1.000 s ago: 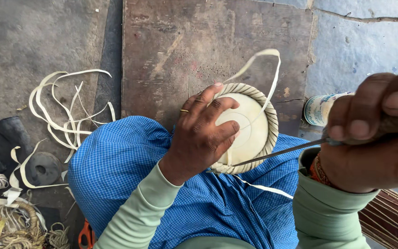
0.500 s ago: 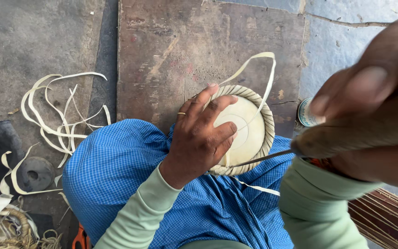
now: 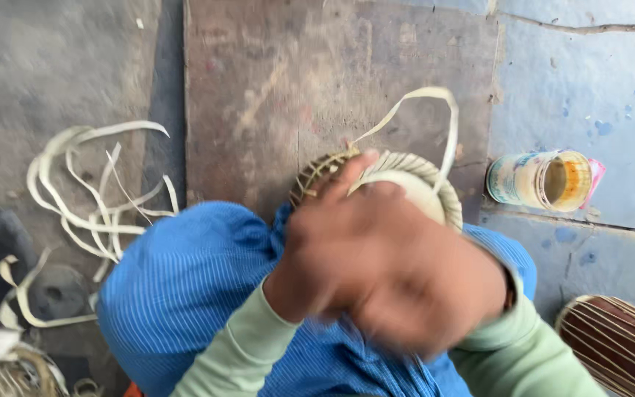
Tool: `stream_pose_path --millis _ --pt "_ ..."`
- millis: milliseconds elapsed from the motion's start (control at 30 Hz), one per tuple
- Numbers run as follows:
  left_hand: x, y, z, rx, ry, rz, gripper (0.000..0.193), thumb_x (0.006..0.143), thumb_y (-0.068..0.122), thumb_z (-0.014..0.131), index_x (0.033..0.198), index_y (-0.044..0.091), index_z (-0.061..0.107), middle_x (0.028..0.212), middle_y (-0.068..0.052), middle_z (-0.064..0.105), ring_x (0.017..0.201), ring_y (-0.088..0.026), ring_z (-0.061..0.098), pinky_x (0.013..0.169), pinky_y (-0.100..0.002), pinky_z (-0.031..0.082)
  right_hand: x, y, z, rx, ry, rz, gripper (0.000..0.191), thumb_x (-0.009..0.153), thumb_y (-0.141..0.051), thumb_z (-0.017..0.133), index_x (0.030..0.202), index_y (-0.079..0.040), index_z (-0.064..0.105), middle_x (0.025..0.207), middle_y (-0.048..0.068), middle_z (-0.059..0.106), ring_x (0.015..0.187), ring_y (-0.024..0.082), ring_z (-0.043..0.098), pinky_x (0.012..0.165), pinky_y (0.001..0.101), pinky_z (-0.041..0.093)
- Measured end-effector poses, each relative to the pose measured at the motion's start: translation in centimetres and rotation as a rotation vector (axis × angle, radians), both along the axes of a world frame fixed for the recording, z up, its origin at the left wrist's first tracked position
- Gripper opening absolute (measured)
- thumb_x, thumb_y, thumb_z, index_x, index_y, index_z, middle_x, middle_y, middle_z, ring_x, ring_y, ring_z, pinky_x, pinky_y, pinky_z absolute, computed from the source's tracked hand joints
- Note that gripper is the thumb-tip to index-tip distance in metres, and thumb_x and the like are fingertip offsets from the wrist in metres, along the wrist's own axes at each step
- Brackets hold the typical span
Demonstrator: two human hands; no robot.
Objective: The person sits cross-legged on the ground with a small drum on their lap and laces a flat leather strap around its rim. They thread the strap through the drum's side loops, pull it tight by hand, and use a wooden-handled awl to help tighten and seat the strap around the drum head.
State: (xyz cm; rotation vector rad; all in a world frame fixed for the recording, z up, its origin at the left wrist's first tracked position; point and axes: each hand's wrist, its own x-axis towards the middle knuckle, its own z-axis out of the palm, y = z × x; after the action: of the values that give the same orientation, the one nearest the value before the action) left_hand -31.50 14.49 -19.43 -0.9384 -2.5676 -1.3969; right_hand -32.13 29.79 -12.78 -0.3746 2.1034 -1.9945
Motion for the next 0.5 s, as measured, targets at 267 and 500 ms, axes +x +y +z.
stream_pose_path --millis 267,500 --pt "1.0 -0.9 0.3 -0.004 0.160 0.079 0.012 0.093 0.017 0.072 0.102 0.010 0.067 0.127 -0.005 0.067 0.137 -0.038 0.057 0.109 -0.047 0.047 -3.8 0.3 0.6 -0.682 0.260 0.065 0.021 0.103 -0.019 0.054 0.109 -0.001 0.063 0.097 0.014 0.064 0.088 0.021 0.064 0.088 0.0316 0.052" --pt "4.2 -1.4 1.5 0.152 0.225 0.330 0.022 0.099 0.018 0.070 0.115 0.003 0.066 0.132 -0.014 0.063 0.127 -0.036 0.060 0.107 -0.046 0.048 11.5 4.7 0.5 0.035 0.186 -0.507 0.026 0.104 -0.018 0.042 0.103 -0.005 0.064 0.100 0.005 0.069 0.095 0.016 0.066 0.091 0.0279 0.053"
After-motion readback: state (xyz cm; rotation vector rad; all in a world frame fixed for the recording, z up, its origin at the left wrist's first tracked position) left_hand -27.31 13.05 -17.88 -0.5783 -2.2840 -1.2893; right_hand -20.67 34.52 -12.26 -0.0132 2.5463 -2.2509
